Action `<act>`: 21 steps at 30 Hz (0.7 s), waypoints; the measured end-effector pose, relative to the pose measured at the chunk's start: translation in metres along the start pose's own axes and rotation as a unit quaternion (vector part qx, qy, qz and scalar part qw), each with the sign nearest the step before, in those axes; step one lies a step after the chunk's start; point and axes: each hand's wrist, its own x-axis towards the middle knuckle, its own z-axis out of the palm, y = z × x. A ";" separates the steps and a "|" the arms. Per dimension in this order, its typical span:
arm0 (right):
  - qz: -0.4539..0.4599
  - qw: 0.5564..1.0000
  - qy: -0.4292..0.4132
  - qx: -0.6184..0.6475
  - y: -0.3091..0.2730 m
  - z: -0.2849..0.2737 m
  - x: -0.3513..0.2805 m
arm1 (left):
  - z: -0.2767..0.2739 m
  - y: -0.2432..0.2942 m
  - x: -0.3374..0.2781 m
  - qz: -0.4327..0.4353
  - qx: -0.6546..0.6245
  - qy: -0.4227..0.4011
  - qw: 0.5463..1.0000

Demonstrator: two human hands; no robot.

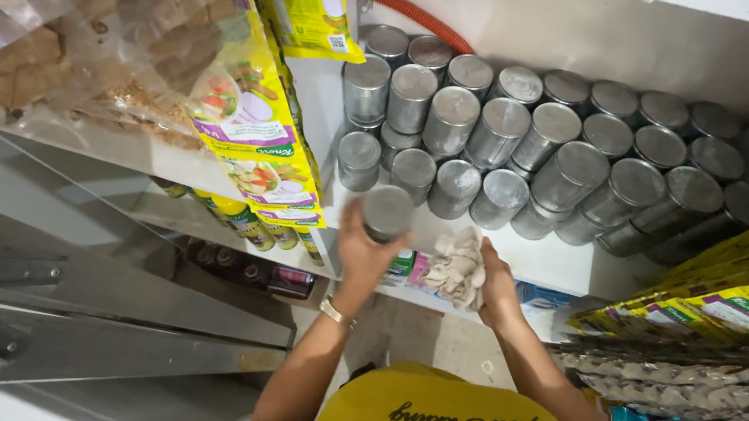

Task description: Cleaning and dusting canned goods on a shelf in a store pantry area.

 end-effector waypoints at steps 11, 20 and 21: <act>-0.051 0.997 0.020 0.054 -0.008 -0.005 -0.025 | 0.013 -0.069 0.012 -0.125 0.072 0.078 0.987; -0.058 0.995 0.034 0.079 -0.008 -0.007 -0.035 | 0.016 -0.071 0.018 -0.135 0.115 0.079 0.981; -0.057 0.995 0.036 0.080 0.000 -0.012 -0.036 | 0.016 -0.074 0.012 -0.136 0.116 0.077 0.981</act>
